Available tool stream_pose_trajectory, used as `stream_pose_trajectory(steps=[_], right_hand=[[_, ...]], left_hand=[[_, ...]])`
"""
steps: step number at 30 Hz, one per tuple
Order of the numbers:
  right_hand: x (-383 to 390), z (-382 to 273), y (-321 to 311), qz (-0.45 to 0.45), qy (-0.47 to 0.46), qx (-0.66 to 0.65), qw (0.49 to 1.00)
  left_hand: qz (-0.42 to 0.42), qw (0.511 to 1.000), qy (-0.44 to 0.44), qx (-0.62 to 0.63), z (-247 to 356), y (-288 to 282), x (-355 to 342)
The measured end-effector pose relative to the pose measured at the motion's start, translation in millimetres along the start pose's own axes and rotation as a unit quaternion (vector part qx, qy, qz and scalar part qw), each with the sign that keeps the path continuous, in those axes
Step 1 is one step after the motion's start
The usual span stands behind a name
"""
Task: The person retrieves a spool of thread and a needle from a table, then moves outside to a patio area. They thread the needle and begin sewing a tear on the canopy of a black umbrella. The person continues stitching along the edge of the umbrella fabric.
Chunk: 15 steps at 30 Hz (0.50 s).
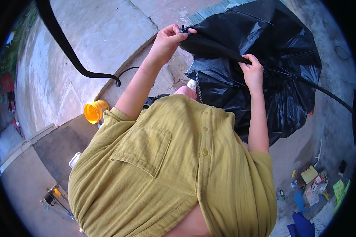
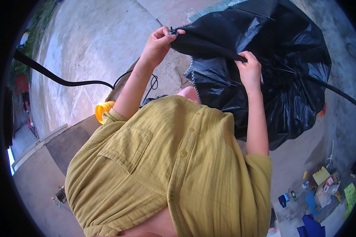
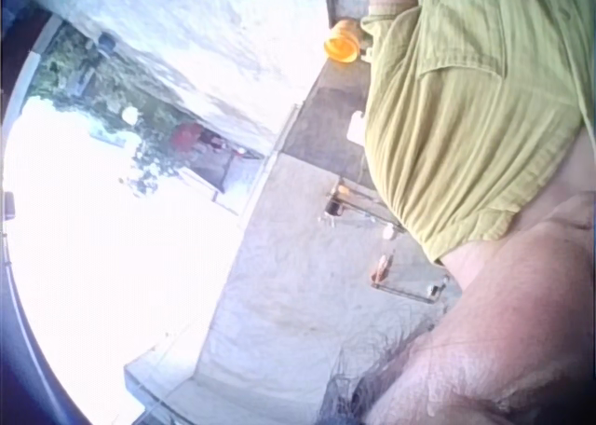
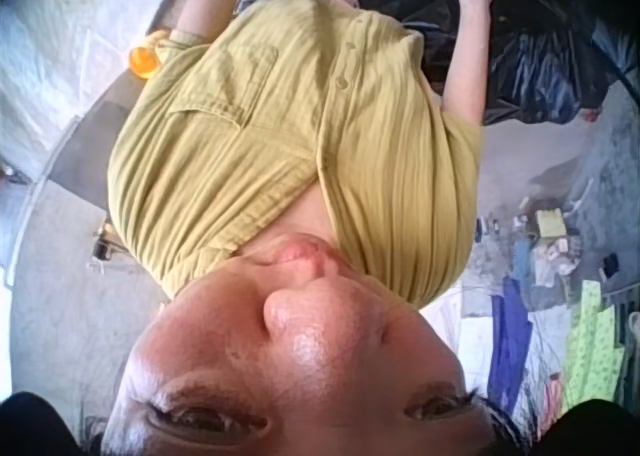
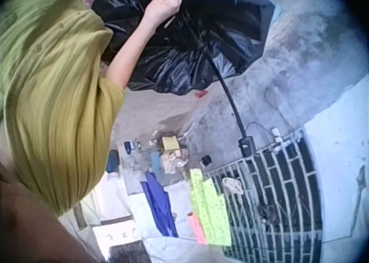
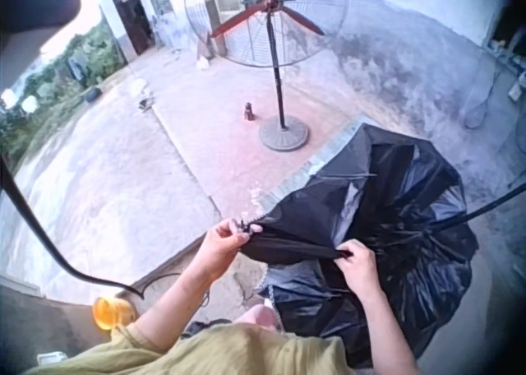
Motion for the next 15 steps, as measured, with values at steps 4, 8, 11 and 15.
stream_pose_trajectory(steps=[4,8,11,15], right_hand=[[29,-4,-25,0.019,0.009,0.046,0.999],[51,3,-34,0.019,0.052,0.033,0.998],[64,-2,-54,0.051,0.026,0.058,0.997],[98,-8,-85,0.041,0.080,0.014,0.996]], left_hand=[[0.013,0.997,-0.010,-0.070,-5,12,13],[-0.009,0.992,-0.023,-0.127,-2,31,23],[0.007,0.980,-0.038,-0.194,4,41,34],[-0.028,0.980,-0.031,-0.195,6,62,50]])
Point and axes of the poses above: each hand's wrist, its own x-axis away from the middle knuckle, its own y-axis out of the palm, z = x × y, the point moved 8 cm from there along -x, towards the middle knuckle, and after that the axes turned 9 degrees about x, right-handed, at the moved point
